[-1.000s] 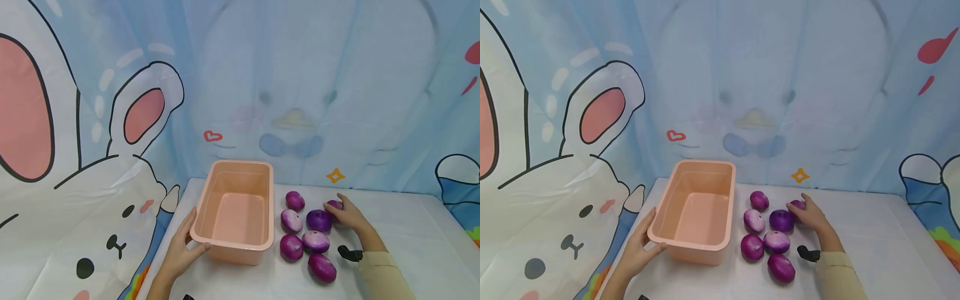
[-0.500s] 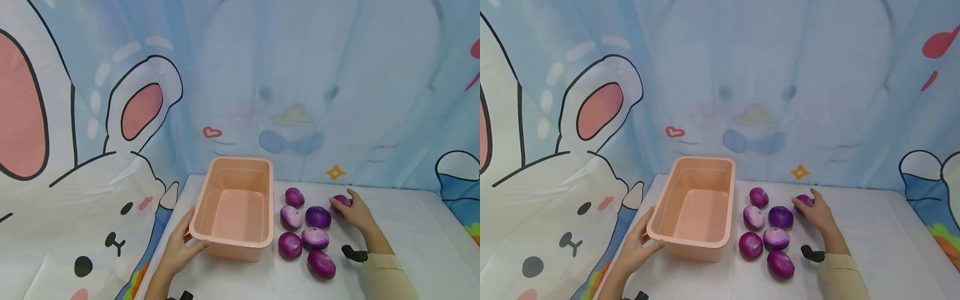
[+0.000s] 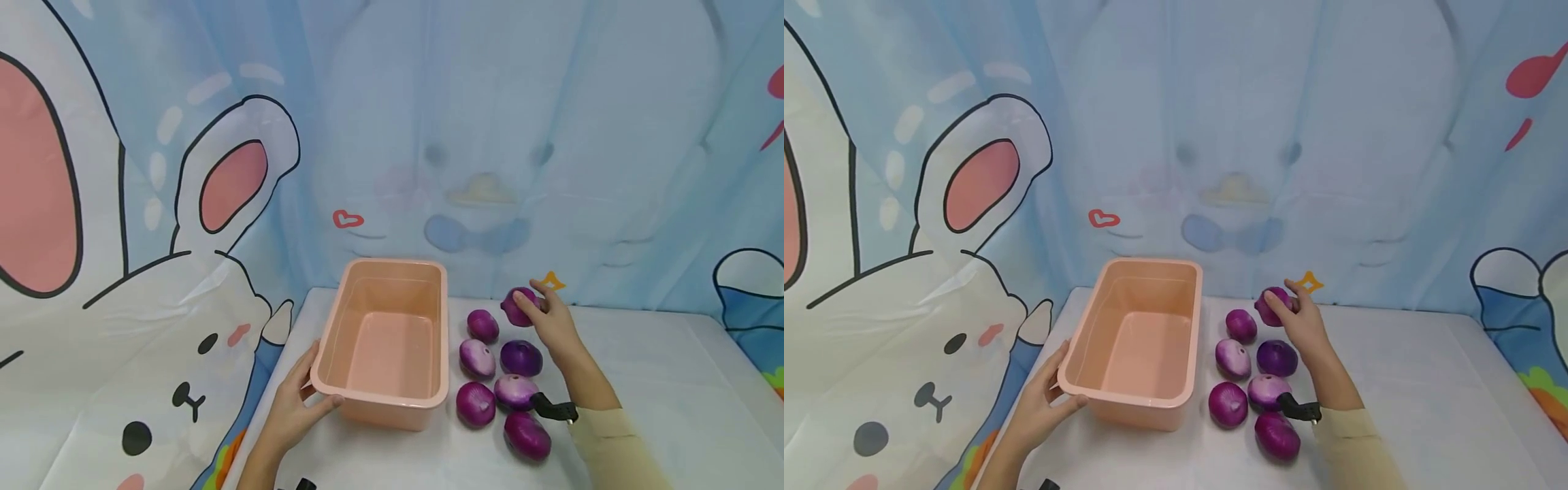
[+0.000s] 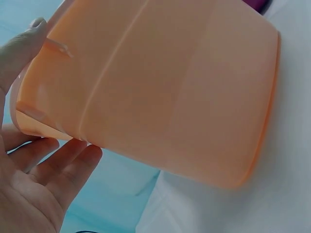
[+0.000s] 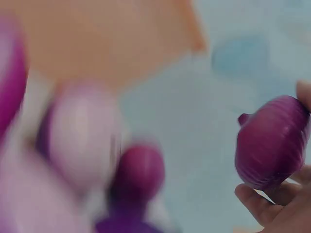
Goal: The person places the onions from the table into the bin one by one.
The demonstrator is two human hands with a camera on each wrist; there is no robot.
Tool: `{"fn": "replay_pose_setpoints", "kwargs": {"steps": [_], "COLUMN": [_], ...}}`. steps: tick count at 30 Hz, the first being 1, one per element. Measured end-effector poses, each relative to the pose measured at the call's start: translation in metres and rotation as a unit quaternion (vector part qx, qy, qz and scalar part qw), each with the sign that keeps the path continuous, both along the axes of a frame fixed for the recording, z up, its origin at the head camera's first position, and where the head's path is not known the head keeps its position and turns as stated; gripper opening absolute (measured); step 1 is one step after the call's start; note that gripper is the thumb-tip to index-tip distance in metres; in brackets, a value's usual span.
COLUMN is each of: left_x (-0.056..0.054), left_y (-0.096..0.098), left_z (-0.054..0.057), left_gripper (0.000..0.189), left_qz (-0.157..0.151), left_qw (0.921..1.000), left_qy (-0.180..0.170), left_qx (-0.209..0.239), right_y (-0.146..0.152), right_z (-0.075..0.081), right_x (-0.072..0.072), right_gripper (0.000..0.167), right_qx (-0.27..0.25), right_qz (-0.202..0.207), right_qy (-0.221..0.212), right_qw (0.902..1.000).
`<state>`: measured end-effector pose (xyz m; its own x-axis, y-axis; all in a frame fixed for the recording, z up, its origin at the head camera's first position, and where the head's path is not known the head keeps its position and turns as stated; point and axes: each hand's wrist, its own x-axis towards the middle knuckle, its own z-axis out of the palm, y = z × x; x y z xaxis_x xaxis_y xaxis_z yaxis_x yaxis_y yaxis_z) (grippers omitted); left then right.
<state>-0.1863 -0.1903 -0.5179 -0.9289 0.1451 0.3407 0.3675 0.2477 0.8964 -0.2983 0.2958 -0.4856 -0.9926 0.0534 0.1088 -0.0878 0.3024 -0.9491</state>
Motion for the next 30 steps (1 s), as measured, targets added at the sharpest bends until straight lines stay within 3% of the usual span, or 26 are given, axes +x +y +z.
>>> {"fn": "replay_pose_setpoints", "kwargs": {"steps": [2, 5, 9, 13, 18, 24, 30], "left_x": [0.000, 0.000, 0.000, 0.001, 0.000, 0.000, 0.000], "left_y": [0.000, 0.000, 0.000, -0.001, 0.000, 0.001, -0.001], "left_z": [0.000, 0.001, 0.000, -0.002, -0.002, -0.001, -0.001], "left_gripper": [0.101, 0.100, 0.101, 0.101, 0.101, 0.101, 0.100], "left_qz": [-0.001, -0.001, 0.001, -0.004, -0.002, -0.003, 0.003], "left_qw": [1.0000, 1.0000, 1.0000, 1.0000, 1.0000, 1.0000, 0.9999], "left_qy": [0.000, 0.002, 0.000, -0.001, 0.001, -0.003, -0.013], "left_qx": [-0.001, -0.003, 0.002, 0.005, 0.005, 0.002, 0.002], "right_y": [-0.019, -0.050, -0.093, -0.129, -0.155, -0.153, -0.141], "right_z": [0.015, 0.038, 0.065, 0.085, 0.100, 0.102, 0.098], "right_x": [-0.001, -0.004, -0.011, -0.015, -0.019, -0.023, -0.022], "right_gripper": [0.079, 0.073, 0.066, 0.061, 0.066, 0.071, 0.067], "right_qx": [-0.094, -0.210, -0.264, -0.273, -0.231, -0.159, -0.185], "right_qz": [0.040, 0.093, 0.144, 0.181, 0.207, 0.209, 0.205], "right_qy": [-0.005, -0.009, 0.002, 0.015, 0.030, 0.053, 0.050], "right_qw": [0.9948, 0.9733, 0.9538, 0.9445, 0.9501, 0.9635, 0.9598]}}
